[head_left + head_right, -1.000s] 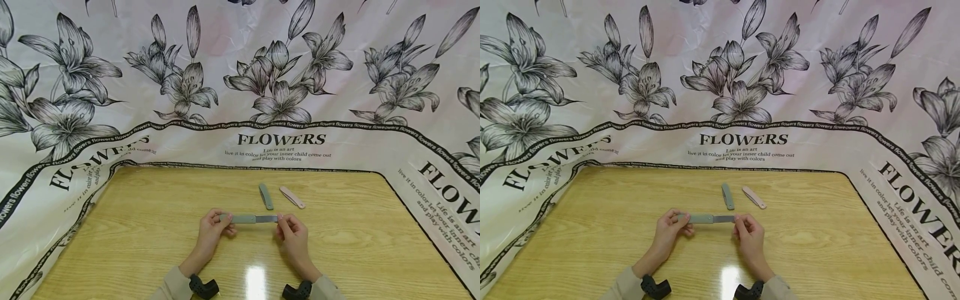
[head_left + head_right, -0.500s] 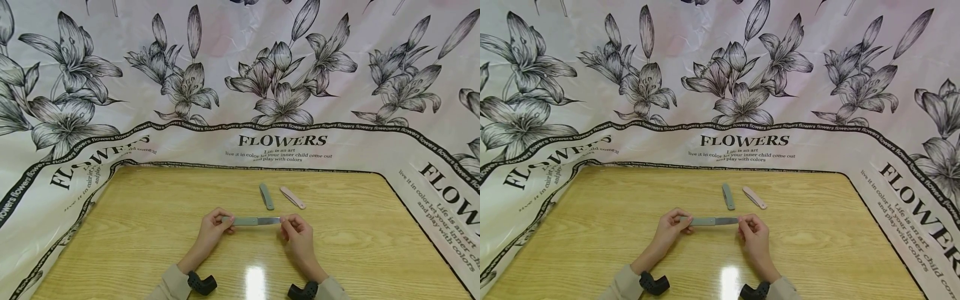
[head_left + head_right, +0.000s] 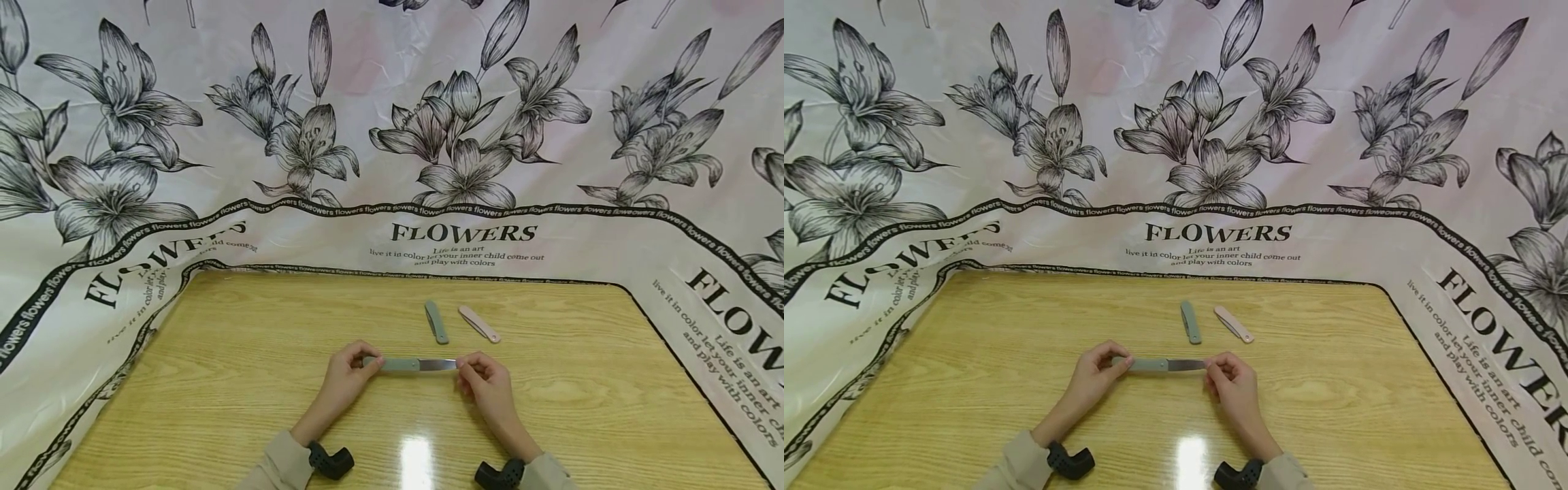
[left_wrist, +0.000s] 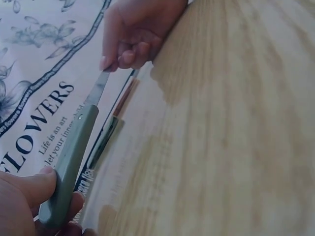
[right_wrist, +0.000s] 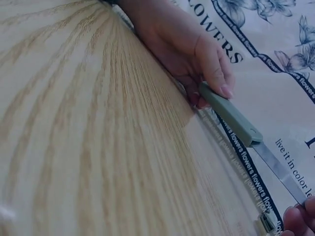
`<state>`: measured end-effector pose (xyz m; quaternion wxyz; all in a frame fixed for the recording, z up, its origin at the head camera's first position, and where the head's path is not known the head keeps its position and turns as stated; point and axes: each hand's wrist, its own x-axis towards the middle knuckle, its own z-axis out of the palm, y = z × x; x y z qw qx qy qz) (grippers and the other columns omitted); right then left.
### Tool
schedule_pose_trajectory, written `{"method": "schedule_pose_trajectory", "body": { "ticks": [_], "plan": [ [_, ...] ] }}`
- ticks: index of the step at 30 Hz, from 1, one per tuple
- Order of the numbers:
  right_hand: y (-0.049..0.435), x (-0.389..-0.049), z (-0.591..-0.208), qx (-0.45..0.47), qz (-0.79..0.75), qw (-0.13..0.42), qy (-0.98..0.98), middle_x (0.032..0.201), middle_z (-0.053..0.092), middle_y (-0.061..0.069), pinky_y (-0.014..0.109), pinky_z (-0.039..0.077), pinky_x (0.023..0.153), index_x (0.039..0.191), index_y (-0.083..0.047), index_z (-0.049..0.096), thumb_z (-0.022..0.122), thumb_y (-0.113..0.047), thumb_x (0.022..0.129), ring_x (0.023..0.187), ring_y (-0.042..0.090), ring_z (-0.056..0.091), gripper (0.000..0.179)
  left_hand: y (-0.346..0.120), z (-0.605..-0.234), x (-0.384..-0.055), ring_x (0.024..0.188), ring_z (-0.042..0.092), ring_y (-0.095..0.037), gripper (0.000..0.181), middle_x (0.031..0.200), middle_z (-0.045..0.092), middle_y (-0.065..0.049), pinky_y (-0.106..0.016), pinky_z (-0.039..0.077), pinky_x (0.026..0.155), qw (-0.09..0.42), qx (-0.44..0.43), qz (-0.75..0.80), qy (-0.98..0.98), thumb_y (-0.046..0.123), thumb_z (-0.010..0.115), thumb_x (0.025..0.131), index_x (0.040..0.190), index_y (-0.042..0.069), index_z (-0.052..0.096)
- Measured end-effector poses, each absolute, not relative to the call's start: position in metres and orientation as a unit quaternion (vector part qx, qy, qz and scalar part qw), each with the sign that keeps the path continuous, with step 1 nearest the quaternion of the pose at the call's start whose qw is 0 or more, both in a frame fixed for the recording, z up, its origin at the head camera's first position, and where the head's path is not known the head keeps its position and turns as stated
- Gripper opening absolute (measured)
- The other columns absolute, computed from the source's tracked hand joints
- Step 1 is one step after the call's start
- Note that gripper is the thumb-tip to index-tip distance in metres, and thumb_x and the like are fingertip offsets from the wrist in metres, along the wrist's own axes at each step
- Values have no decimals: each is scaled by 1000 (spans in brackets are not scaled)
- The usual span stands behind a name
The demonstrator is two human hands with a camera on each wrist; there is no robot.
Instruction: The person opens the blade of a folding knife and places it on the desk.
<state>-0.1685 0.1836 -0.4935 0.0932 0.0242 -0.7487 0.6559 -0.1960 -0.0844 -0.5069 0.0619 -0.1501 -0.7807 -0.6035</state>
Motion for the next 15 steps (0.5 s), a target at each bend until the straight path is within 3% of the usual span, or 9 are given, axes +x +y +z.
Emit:
{"method": "schedule_pose_trajectory", "body": {
  "ticks": [7, 15],
  "plan": [
    [188, -172, -493, -1, 634, 57, -772, 65, 61, 17, 22, 39, 40, 89, 7, 67, 61, 0, 96, 47, 12, 48, 12, -84, -508, -195, 75, 41, -16, 9, 86, 60, 8, -28, 36, 67, 89, -155, -569, -803, 28, 73, 91, 90, 20, 73],
    [191, -177, -495, -12, 604, 22, -797, 60, 58, 10, 20, 34, 36, 85, 3, 67, 62, -5, 96, 42, 11, 44, 15, -85, -509, -196, 79, 43, -14, 6, 89, 66, 13, -28, 38, 68, 117, -167, -525, -826, 23, 76, 89, 91, 17, 75]
  ]
}}
